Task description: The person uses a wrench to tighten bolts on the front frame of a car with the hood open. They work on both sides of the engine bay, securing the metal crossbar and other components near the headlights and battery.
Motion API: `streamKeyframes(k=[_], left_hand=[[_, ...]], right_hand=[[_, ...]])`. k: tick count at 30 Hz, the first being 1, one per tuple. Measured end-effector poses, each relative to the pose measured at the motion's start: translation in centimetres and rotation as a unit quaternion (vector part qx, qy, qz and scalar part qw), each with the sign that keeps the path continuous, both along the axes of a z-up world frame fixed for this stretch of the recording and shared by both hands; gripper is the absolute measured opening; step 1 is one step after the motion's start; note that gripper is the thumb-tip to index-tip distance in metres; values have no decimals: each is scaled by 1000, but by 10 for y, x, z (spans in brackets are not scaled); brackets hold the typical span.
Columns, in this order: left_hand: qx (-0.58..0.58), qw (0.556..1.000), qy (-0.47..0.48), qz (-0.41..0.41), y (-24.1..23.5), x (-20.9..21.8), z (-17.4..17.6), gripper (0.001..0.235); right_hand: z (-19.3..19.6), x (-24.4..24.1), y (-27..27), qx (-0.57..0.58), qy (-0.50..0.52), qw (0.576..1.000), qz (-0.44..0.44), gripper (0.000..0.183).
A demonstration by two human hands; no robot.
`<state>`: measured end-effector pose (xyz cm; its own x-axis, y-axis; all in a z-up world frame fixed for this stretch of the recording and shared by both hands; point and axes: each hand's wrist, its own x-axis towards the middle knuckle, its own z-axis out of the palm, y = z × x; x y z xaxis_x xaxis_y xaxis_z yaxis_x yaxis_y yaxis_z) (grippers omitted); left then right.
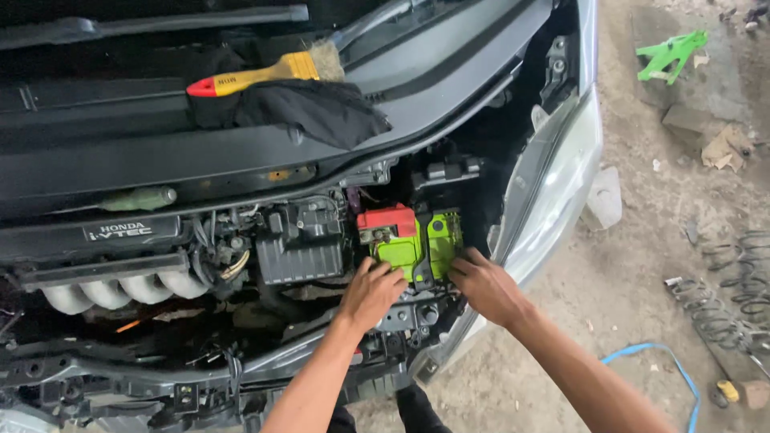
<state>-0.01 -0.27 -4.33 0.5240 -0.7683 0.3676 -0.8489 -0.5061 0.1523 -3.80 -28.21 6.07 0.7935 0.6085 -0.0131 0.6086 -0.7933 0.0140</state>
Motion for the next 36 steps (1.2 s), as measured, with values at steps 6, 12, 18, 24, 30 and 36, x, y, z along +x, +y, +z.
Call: streamKeyframes(k=[6,12,18,24,30,36], left_hand=[[-15,998,46,26,-1,-4,26,13],[-11,997,48,64,-3,-13,57,6],[-14,983,116,144,6,-59,127,29],[-19,967,171,186,64,-159,88,34],[5,948,236,214,120,-213,14,23],[104,960,232,114,137,-201,-32,45]], right_hand=[[10,-2,12,-5,36,997,-64,28],[-7,-13,16,35,-9,994,-99,17],[36,-53,71,56,-130,968,-208,36],[15,-150,144,241,-53,908,-339,36],[-102,-216,195,272,300,741,-536,26],[-149,-204,231,238,144,816,-507,31]])
